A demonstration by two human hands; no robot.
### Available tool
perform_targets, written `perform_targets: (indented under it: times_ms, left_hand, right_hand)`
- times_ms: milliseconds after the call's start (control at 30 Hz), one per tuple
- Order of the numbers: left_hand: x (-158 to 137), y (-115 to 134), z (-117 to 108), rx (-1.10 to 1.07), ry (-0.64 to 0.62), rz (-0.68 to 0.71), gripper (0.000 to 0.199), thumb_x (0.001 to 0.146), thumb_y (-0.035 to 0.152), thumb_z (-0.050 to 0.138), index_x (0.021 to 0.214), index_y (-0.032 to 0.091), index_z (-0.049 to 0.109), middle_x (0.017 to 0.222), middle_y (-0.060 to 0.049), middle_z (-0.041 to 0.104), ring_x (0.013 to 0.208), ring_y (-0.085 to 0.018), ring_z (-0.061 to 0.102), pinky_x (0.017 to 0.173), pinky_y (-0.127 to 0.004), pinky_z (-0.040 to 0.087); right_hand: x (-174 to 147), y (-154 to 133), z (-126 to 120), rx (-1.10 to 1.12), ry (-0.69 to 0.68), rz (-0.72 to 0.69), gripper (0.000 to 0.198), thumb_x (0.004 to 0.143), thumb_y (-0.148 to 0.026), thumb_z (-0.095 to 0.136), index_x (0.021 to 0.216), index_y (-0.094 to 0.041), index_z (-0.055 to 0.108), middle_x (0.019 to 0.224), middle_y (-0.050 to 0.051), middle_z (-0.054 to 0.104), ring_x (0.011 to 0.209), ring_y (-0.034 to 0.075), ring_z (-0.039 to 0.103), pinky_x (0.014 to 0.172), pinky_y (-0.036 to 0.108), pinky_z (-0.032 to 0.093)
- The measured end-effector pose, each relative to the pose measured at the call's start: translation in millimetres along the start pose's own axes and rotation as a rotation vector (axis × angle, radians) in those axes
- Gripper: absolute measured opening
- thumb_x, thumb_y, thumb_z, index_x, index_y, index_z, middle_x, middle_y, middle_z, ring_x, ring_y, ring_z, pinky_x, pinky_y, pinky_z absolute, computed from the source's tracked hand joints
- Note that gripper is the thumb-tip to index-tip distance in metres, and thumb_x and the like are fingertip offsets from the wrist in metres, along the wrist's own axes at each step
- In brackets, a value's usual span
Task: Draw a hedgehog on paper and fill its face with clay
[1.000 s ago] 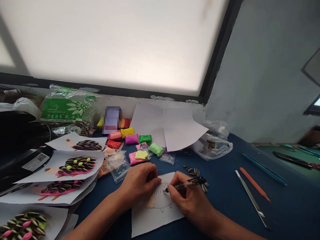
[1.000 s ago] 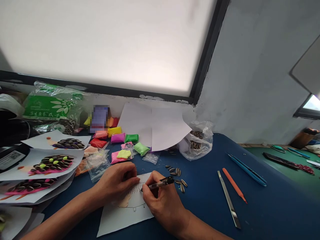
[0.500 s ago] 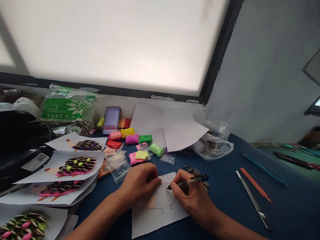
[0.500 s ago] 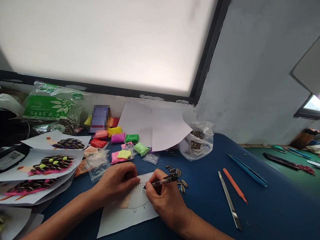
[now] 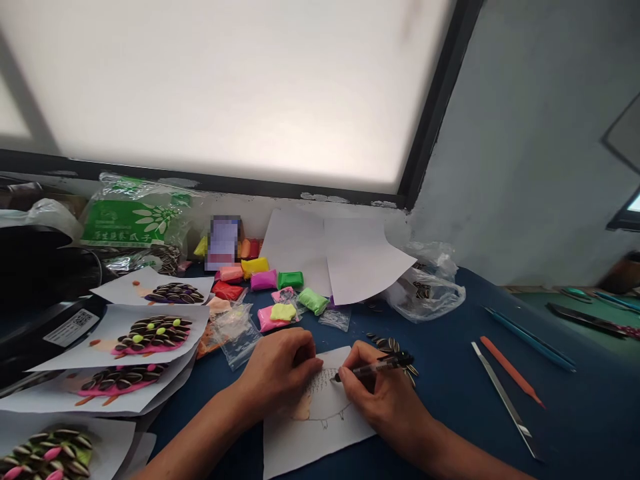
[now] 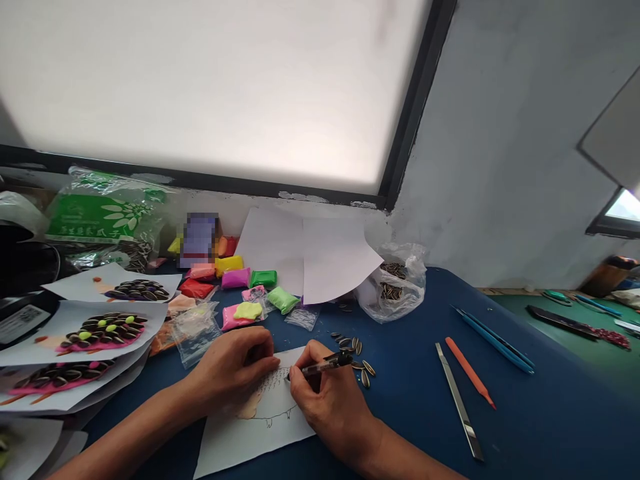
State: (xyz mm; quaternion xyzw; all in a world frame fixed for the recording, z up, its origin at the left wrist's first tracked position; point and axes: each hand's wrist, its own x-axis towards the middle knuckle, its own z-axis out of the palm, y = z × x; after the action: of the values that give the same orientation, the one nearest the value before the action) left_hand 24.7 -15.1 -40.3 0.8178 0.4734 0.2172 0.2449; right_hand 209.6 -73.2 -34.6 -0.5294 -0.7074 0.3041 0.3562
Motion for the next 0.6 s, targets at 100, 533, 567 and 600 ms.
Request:
perform_targets:
  times_ms: [100,533,567,600]
  left_hand:
    - [0.1,0.6,-0.1,0.008,-0.006,-0.013,0.016,0.077,0.032,0.059,0.068,0.019,0.056,0.064,0.003,0.056,0.061,-0.012,0.048,0.056,-0.023,0.029]
    - [0.2,-0.2,0.7,0.004,0.005,-0.023,0.016,0.076,0.033,0.061,0.068,0.02,0.057,0.065,0.003,0.058,0.061,-0.012,0.049,0.056,-0.024,0.029]
    - [0.3,-0.3,0.7,0.006,0.003,-0.021,0.016,0.076,0.033,0.061,0.068,0.02,0.057,0.065,0.003,0.058,0.061,-0.012,0.049,0.056,-0.024,0.029]
    - [0.4,-0.3,0.5,0.008,0.003,-0.02,0.017,0.076,0.033,0.061,0.068,0.019,0.057,0.065,0.003,0.058,0.061,-0.012,0.049,0.056,-0.024,0.029]
  right_hand:
    - [0.3,0.4,0.2,-0.019,0.015,-0.009,0.017,0.085,-0.025,0.049,0.07,-0.021,0.044,0.062,-0.005,0.043,0.057,0.011,0.043,0.053,0.023,0.034]
    - [-1.4,-1.7,0.9,0.043,-0.013,0.011,0.019,0.085,-0.027,0.049,0.069,-0.021,0.042,0.06,-0.005,0.041,0.055,0.011,0.041,0.051,0.023,0.032]
    - [-1.3,-1.5,0.8,0.042,-0.017,0.012,0.018,0.085,-0.027,0.049,0.069,-0.021,0.042,0.06,-0.005,0.04,0.055,0.011,0.04,0.051,0.023,0.032]
    - [-1.2,-1.3,0.5,0.041,-0.02,0.013,0.018,0.085,-0.027,0.048,0.069,-0.021,0.043,0.06,-0.005,0.04,0.055,0.011,0.04,0.051,0.023,0.032]
